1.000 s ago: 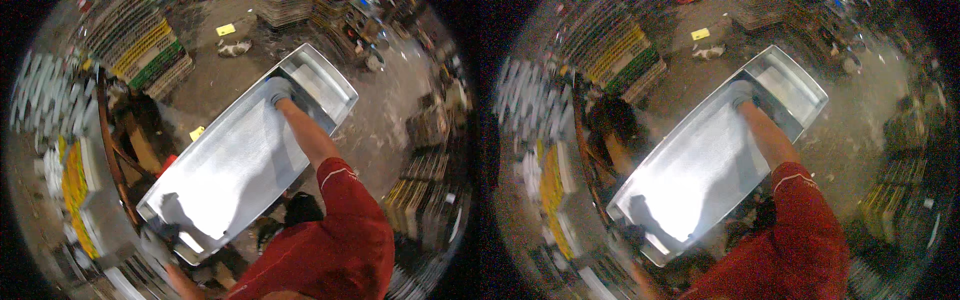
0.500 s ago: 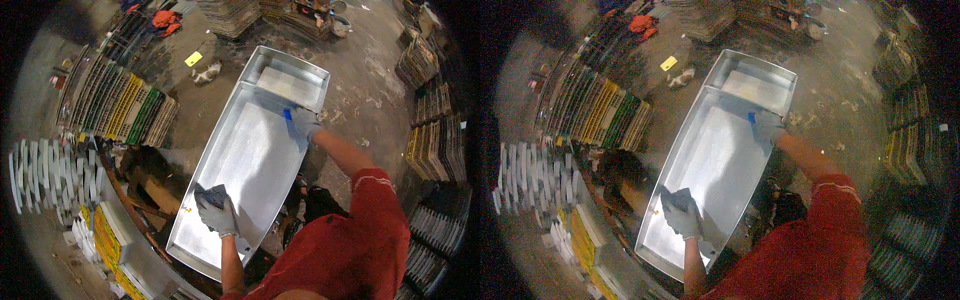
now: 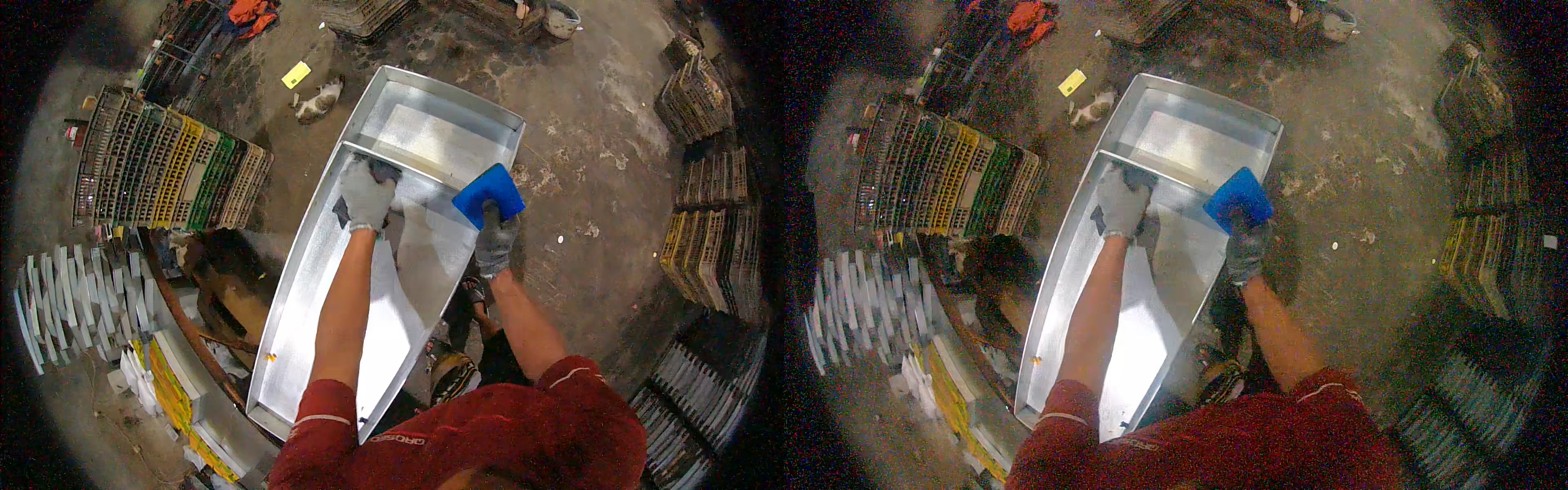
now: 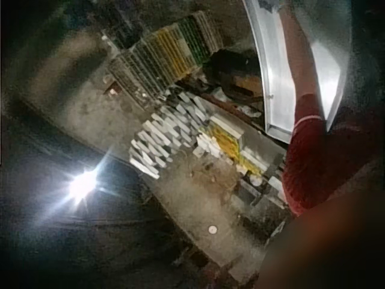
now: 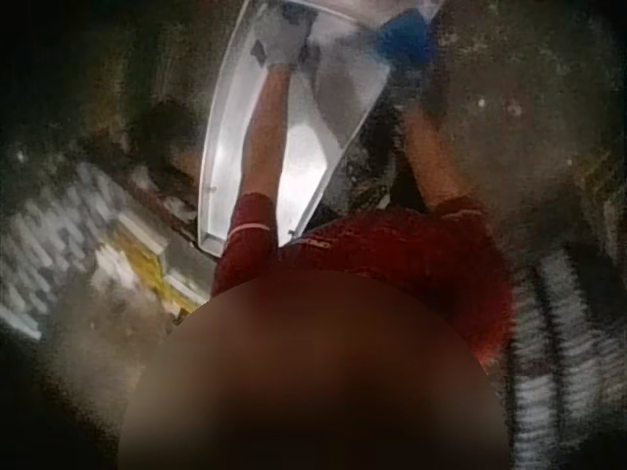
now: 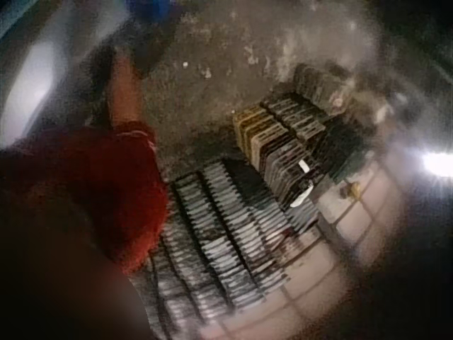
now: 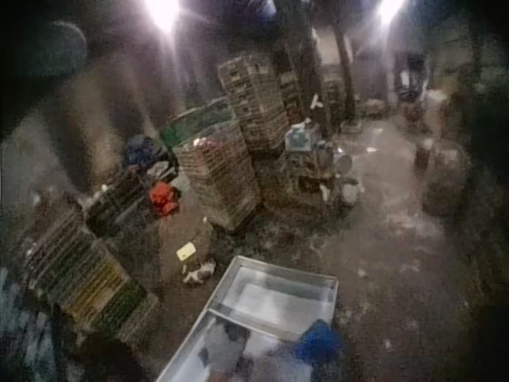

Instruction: The person wipes the interior surfaces of rectangular metal trays using a blue sponge and a dark cloth. The person repeatedly picks up trays, wipes them, and stacks them on a metal table in a workshop.

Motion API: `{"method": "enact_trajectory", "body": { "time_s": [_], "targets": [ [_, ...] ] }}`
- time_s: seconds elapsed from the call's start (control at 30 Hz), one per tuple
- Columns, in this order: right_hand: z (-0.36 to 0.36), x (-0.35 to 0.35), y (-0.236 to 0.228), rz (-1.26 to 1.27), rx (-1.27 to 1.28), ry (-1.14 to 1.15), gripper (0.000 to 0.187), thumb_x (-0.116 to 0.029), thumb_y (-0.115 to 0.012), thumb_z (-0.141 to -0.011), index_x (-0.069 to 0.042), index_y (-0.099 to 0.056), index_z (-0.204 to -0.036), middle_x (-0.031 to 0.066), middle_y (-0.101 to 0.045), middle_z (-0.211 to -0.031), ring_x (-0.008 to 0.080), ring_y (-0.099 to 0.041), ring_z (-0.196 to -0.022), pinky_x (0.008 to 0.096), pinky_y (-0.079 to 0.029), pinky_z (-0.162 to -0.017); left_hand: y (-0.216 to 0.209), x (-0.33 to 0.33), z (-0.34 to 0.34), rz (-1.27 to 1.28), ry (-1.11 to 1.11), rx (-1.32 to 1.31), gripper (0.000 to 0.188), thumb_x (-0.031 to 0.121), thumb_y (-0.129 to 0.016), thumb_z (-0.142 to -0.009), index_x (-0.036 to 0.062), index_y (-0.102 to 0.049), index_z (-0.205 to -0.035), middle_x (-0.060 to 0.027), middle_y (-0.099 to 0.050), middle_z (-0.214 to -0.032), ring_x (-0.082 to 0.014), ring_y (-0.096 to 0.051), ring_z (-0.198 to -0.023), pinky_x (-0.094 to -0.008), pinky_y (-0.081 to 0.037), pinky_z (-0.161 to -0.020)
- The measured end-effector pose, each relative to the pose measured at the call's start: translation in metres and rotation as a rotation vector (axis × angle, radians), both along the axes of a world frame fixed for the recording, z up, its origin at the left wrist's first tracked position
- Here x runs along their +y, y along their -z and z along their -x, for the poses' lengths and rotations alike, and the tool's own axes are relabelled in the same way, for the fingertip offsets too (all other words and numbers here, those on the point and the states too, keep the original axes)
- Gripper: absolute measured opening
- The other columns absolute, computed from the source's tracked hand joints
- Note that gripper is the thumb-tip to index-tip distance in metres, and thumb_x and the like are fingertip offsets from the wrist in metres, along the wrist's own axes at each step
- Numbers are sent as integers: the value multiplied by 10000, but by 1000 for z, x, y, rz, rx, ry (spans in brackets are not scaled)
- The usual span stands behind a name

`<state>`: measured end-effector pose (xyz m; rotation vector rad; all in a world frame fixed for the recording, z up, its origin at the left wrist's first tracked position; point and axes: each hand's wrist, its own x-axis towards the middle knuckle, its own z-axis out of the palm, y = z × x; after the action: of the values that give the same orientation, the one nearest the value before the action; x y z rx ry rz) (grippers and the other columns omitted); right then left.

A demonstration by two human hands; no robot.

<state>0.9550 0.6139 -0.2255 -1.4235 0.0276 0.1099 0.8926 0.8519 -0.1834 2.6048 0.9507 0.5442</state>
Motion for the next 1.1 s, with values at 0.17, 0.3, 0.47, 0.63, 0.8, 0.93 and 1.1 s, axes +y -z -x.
{"method": "enact_trajectory", "body": {
  "time_s": [0.17, 0.3, 0.47, 0.63, 0.8, 0.93, 1.1],
  "targets": [
    [2, 2, 2, -272, 176, 95, 249, -269, -688, -1010, -78, -650, -1165, -6, -662, -1048, 129, -600, -920, 333, -521, -840, 17, -101, 6, 6, 399, 41, 226, 238, -746, -735, 117, -684, -915, -155, -666, -875, -402, -637, -850, -507, -500, -736],
    [-11, -4, -17, -389, 264, 24, 262, -301, -675, -1015, -85, -658, -1162, -7, -658, -1048, 149, -628, -927, 331, -535, -841, -3, -131, -9, 441, 490, 120, 281, 256, -694, -797, 39, -720, -974, -198, -740, -938, -401, -700, -906, -507, -542, -850],
    [-31, -13, -58, -204, 62, -376, 269, -295, -685, -1008, -76, -680, -1164, -9, -675, -1066, 141, -638, -941, 316, -544, -839, -41, -106, 14, 1019, 505, 380, 366, 316, -658, -868, 27, -739, -1077, -127, -755, -904, -220, -711, -759, -400, -567, -710],
    [-38, 11, -77, 1234, -781, -855, 290, -234, -549, -978, -39, -689, -1142, 219, -749, -1094, 339, -733, -1000, 461, -569, -867, -66, -138, 180, 1394, 433, 421, 413, 235, -670, -815, 76, -694, -1196, -73, -724, -881, -205, -636, -712, -399, -528, -677],
    [23, 33, -56, 1576, -836, -765, 282, -340, -626, -902, -88, -750, -928, 201, -763, -925, 382, -755, -805, 519, -584, -692, -117, -181, 401, 886, 241, 847, 479, 312, -664, -783, 71, -735, -1191, -205, -764, -1033, -357, -722, -943, -462, -552, -882],
    [187, -11, -50, 730, -868, -964, 363, -461, -724, -841, -149, -735, -1026, 142, -727, -878, 347, -701, -839, 465, -549, -775, -139, -174, 488, 1000, -69, 628, 438, 269, -649, -799, 21, -738, -1149, -176, -752, -994, -278, -710, -904, -392, -553, -842],
    [286, -22, -102, 841, -1028, -1787, 362, -301, -673, -873, -72, -729, -1147, 188, -740, -1054, 371, -698, -1043, 507, -504, -950, -150, -161, 476, 1004, -314, -454, 516, 2, -576, -848, -39, -589, -1362, -70, -713, -1053, -147, -665, -902, -301, -541, -789]
  ]
}}
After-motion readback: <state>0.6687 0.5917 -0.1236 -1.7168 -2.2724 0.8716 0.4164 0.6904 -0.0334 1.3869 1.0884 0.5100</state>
